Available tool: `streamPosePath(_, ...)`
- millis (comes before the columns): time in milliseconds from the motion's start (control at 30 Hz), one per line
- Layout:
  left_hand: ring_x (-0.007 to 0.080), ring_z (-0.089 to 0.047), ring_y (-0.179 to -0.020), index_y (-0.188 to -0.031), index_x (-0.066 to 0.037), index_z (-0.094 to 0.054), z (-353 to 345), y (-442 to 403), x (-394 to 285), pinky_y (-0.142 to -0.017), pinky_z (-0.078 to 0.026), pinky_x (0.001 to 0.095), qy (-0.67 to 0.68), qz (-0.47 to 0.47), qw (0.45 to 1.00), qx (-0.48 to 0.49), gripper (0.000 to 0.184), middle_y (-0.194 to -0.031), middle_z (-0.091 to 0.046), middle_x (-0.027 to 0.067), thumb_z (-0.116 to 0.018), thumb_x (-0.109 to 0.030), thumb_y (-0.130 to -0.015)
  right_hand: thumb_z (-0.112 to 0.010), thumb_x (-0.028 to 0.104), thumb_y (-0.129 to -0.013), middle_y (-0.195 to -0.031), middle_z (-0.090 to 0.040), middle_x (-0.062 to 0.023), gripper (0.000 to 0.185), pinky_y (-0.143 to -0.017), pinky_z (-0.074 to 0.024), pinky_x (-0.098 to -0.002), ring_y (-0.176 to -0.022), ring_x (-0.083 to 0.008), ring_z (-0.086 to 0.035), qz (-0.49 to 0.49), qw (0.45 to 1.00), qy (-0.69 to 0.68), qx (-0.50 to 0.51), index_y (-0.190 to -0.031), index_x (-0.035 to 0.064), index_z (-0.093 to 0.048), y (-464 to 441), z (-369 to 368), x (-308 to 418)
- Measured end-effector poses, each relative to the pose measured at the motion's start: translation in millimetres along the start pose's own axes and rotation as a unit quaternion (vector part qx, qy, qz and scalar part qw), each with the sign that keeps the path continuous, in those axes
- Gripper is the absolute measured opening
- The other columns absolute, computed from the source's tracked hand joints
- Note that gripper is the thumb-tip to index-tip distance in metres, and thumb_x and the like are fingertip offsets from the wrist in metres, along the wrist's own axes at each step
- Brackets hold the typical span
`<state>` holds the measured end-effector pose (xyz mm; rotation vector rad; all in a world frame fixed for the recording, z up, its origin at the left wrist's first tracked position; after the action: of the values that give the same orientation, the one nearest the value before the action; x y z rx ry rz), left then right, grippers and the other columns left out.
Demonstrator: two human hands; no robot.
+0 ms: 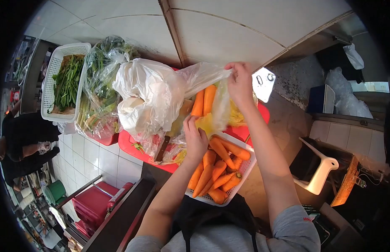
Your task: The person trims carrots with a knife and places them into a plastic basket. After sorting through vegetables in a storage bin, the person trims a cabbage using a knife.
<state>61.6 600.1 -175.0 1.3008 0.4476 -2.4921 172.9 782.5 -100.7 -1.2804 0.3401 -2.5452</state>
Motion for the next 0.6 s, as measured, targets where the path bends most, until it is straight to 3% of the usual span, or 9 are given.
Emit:
streamPosePath(100,0.0442,-0.044,-0.108,-0.119,0.004,-0.042,-12.3,-17.0,23.9,-0.095,-0.037,0.0465,-0.063,0.031,0.996,0.053,0.046,-0.115,-0.045,0.0255,-0.044,0.010,-0.073,-0.052,-0.010,-0.068,-0.080,-0.054,-0.0154,0.027,-0.073,-0.0468,-0.0399,-0.077,-0.0337,-0.055,0.161,0.955,0.206,-0.137,-0.093,-0.0004,-0.056,-0.7,19.8,42.6)
streamPosePath(200,0.0393,-0.051,-0.102,-0.114,0.002,-0.045,-27.5,-31.8,35.2,-0.086,-0.045,0.0446,-0.187,0.096,0.971,0.117,0.034,-0.112,-0.050,0.0233,-0.045,0.001,-0.080,-0.050,-0.005,-0.075,-0.083,-0.058,-0.0184,0.023,-0.074,-0.0466,-0.0443,-0.082,-0.0362,-0.057,0.131,0.978,-0.021,0.160,-0.095,0.0018,-0.059,41.1,-30.0,36.2)
streamPosePath(267,0.0341,-0.057,-0.096,-0.107,0.001,-0.048,-38.5,-40.6,38.5,-0.081,-0.048,0.0432,-0.285,0.118,0.939,0.154,0.024,-0.106,-0.055,0.0203,-0.047,-0.005,-0.084,-0.055,0.006,-0.078,-0.091,-0.060,-0.0239,0.027,-0.080,-0.0462,-0.0474,-0.093,-0.0386,-0.058,-0.025,0.957,0.080,0.278,-0.105,0.0031,-0.056,70.5,-70.8,-5.1)
streamPosePath(367,0.0271,-0.064,-0.083,-0.106,0.001,-0.049,-60.4,-46.0,41.0,-0.074,-0.051,0.0425,-0.369,0.152,0.900,0.175,0.023,-0.099,-0.060,0.0167,-0.047,-0.012,-0.087,-0.064,0.023,-0.077,-0.102,-0.060,-0.0244,0.049,-0.086,-0.0465,-0.0458,-0.100,-0.0393,-0.057,-0.242,0.909,0.144,0.308,-0.119,0.0037,-0.048,90.1,-96.5,-74.4)
streamPosePath(467,0.0207,-0.066,-0.075,-0.103,-0.001,-0.050,-78.0,-51.1,42.5,-0.067,-0.051,0.0379,-0.473,0.146,0.854,0.159,0.022,-0.092,-0.063,0.0099,-0.045,-0.019,-0.090,-0.072,0.026,-0.073,-0.119,-0.053,-0.0279,0.074,-0.098,-0.0409,-0.0426,-0.115,-0.0396,-0.050,-0.276,0.909,0.140,0.280,-0.133,0.0016,-0.036,90.4,-97.4,-77.9)
streamPosePath(500,0.0202,-0.066,-0.080,-0.107,-0.002,-0.050,-82.5,-51.5,39.0,-0.066,-0.050,0.0317,-0.518,0.140,0.829,0.157,0.025,-0.092,-0.064,0.0065,-0.040,-0.020,-0.093,-0.075,0.026,-0.068,-0.124,-0.050,-0.0283,0.079,-0.101,-0.0385,-0.0410,-0.119,-0.0404,-0.046,-0.315,0.893,0.103,0.304,-0.134,0.0034,-0.037,83.4,-95.9,-75.6)
streamPosePath(600,0.0219,-0.065,-0.087,-0.114,0.000,-0.049,-85.2,-54.0,31.9,-0.073,-0.051,0.0372,-0.500,0.137,0.829,0.208,0.039,-0.095,-0.064,0.0110,-0.051,-0.031,-0.089,-0.073,0.023,-0.067,-0.127,-0.048,-0.0277,0.073,-0.102,-0.0378,-0.0400,-0.120,-0.0397,-0.045,-0.253,0.926,0.038,0.277,-0.131,0.0029,-0.043,74.1,-103.9,-96.3)
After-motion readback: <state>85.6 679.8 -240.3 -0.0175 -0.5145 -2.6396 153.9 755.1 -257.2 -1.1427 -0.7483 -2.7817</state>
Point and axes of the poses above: each hand's wrist, its own y-axis away from the middle knuckle, its own z-axis out of the back of the hand, x = y × z, the point moved 4 cm from there along -y, towards the middle knuckle
